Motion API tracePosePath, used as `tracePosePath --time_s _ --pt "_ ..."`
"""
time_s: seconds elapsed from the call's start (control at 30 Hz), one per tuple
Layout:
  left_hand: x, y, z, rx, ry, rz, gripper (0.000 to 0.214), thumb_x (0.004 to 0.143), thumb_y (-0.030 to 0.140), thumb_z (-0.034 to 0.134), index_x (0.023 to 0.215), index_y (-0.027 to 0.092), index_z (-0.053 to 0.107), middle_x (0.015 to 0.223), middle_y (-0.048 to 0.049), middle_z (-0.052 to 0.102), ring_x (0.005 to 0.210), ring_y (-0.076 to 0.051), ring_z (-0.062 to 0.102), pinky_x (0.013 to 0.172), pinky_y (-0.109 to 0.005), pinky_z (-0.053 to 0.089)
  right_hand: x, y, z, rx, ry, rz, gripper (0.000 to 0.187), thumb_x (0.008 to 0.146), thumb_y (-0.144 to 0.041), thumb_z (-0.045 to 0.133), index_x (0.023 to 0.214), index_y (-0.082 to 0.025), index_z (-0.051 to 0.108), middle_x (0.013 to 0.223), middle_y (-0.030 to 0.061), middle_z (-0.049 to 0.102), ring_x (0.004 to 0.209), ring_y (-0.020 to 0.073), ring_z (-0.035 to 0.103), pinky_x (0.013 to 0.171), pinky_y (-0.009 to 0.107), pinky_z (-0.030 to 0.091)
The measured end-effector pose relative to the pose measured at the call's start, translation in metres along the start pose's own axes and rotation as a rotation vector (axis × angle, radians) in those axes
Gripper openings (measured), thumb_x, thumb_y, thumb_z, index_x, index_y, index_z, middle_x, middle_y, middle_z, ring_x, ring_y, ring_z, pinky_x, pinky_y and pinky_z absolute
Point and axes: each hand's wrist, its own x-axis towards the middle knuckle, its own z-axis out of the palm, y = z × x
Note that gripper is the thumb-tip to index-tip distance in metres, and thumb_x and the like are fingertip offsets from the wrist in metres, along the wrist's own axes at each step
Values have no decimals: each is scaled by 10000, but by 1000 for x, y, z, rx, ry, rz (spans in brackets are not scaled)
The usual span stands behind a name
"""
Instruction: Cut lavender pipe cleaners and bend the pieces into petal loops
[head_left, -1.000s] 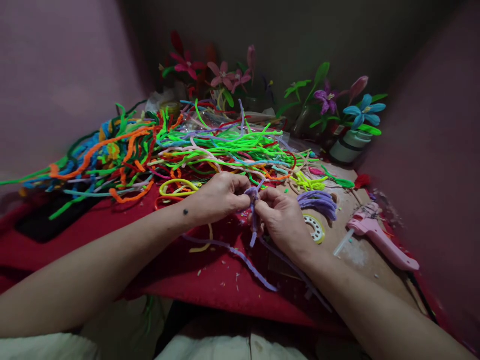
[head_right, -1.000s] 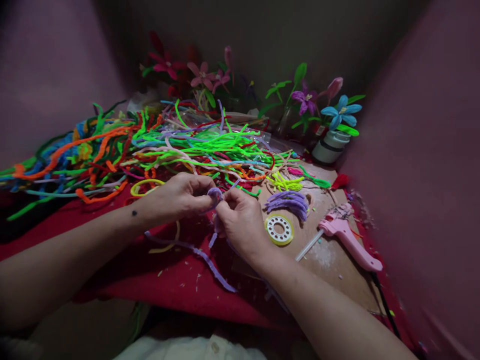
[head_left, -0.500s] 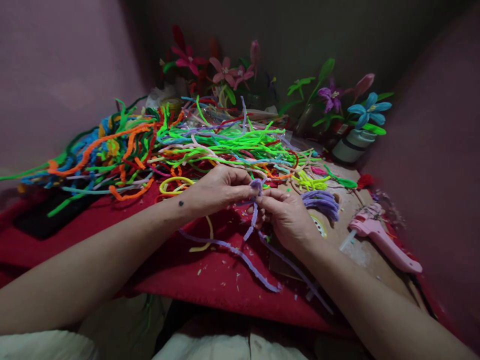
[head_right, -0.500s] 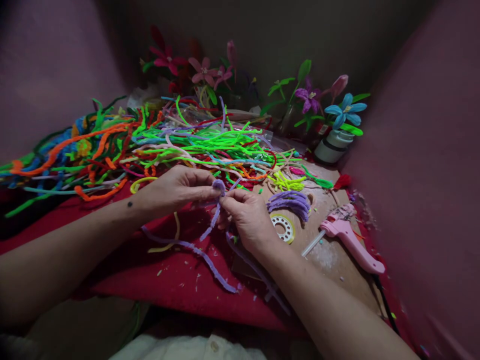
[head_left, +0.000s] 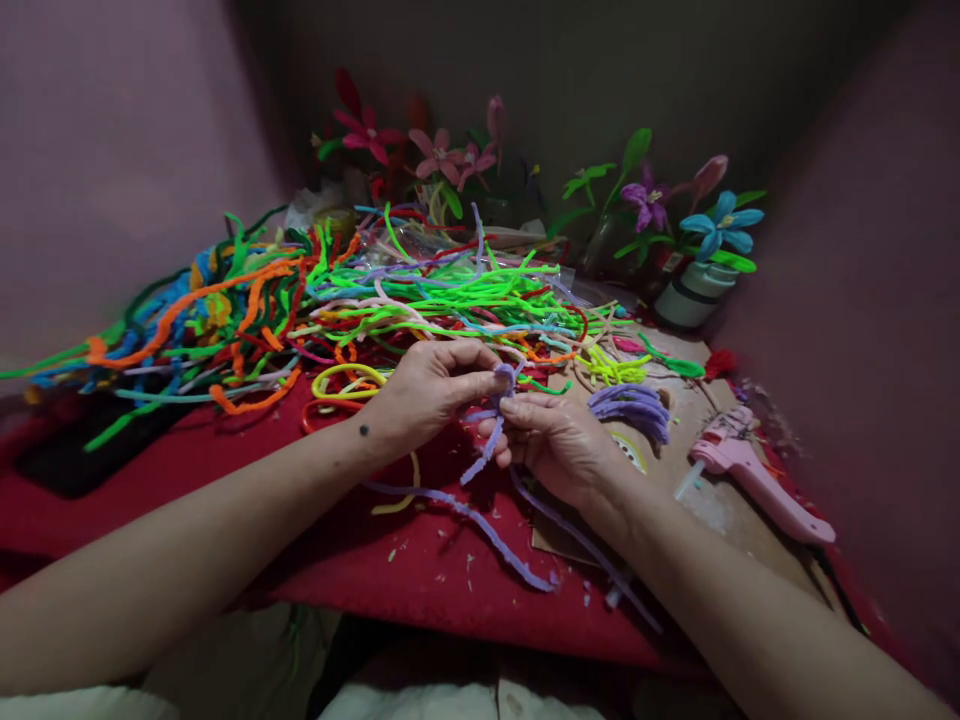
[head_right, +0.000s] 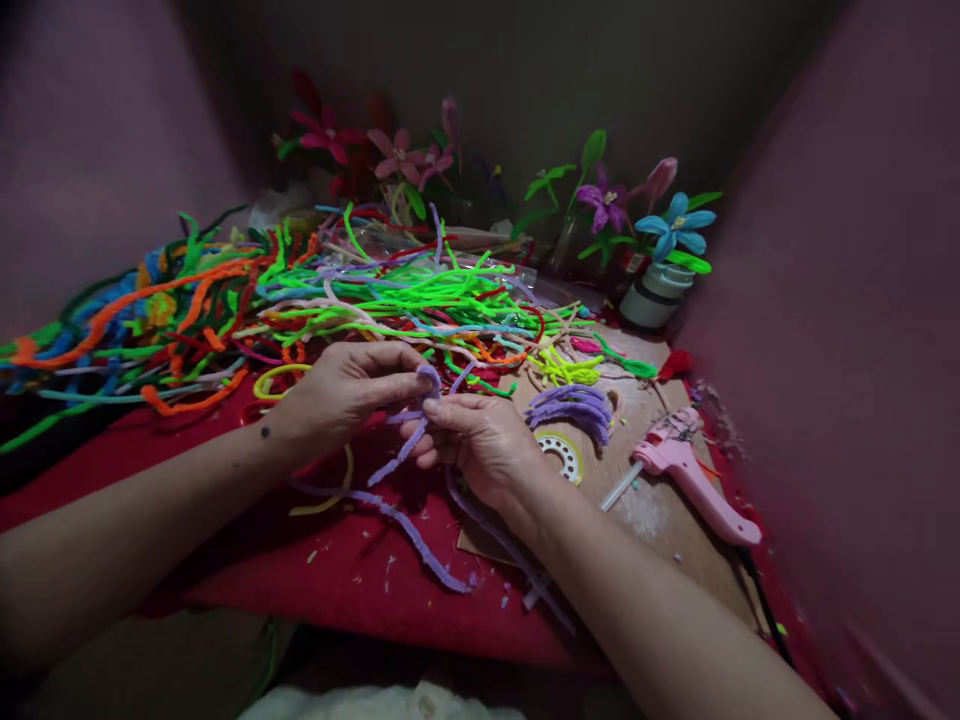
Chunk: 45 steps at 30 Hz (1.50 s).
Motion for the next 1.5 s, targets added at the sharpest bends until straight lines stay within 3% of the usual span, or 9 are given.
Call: tracePosePath --time_s 0.13,0.23,0.4,0.63,0.87,1.03,1.17,1.37,1.5 --pt "1 0 -1 -65 -29 -68 148 692 249 634 770 128 663 692 -2 625 597 -91 527 557 -200 433 -1 -1 0 -47 17 -41 139 622 -211 720 660 -103 641 544 32 649 428 102 574 431 198 479" --pt "3 -2 -5 -144 -144 -134 202 674 219 646 859 142 672 751 -10 651 618 -100 548 581 -214 447 -2 -2 1 -104 51 -38 195 573 -247 753 652 -106 645 509 22 631 405 100 562 401 189 458" --pt "4 -5 -9 -198 -314 -188 128 702 242 624 761 132 655 642 -2 613 567 -99 529 562 -223 431 -2 -2 0 -144 15 3 207 571 -257 750 628 -100 628 522 33 636 394 97 554 380 186 439" --pt "1 -3 -1 -84 -92 -121 128 678 249 648 675 121 650 570 24 552 528 -70 459 506 -187 365 -2 -2 -1 -127 -16 27 192 601 -247 735 658 -112 611 490 9 610 415 110 572 406 195 447" --pt "-1 -2 2 47 -37 -59 155 700 266 620 694 119 669 579 13 571 539 -89 486 500 -194 373 -6 -3 3 -307 73 -99 169 653 -270 682 589 -133 607 468 -7 603 377 82 517 382 182 373" --pt "-4 -2 7 305 129 170 154 719 254 605 636 135 656 604 2 575 592 -102 508 579 -213 397 -7 -3 3 -359 124 -129 158 672 -225 631 547 -140 583 418 -17 574 320 57 421 347 179 306" --pt "-5 -4 8 398 145 294 141 738 230 586 648 143 651 611 0 571 597 -99 509 598 -215 396 -8 -3 4 -362 135 -112 171 662 -232 640 532 -140 577 406 -19 562 320 58 414 349 180 302" --pt "-3 1 5 226 79 76 145 725 239 593 633 140 643 617 5 591 610 -107 517 582 -220 403 -8 -4 5 -377 103 -102 195 660 -232 632 505 -146 550 412 -20 560 327 56 405 352 183 293" --pt "0 2 1 96 58 13 174 742 276 585 661 128 625 599 14 552 561 -84 474 517 -203 369 -7 -4 4 -364 103 -140 207 661 -215 631 494 -149 526 407 -26 552 321 50 388 343 182 266"
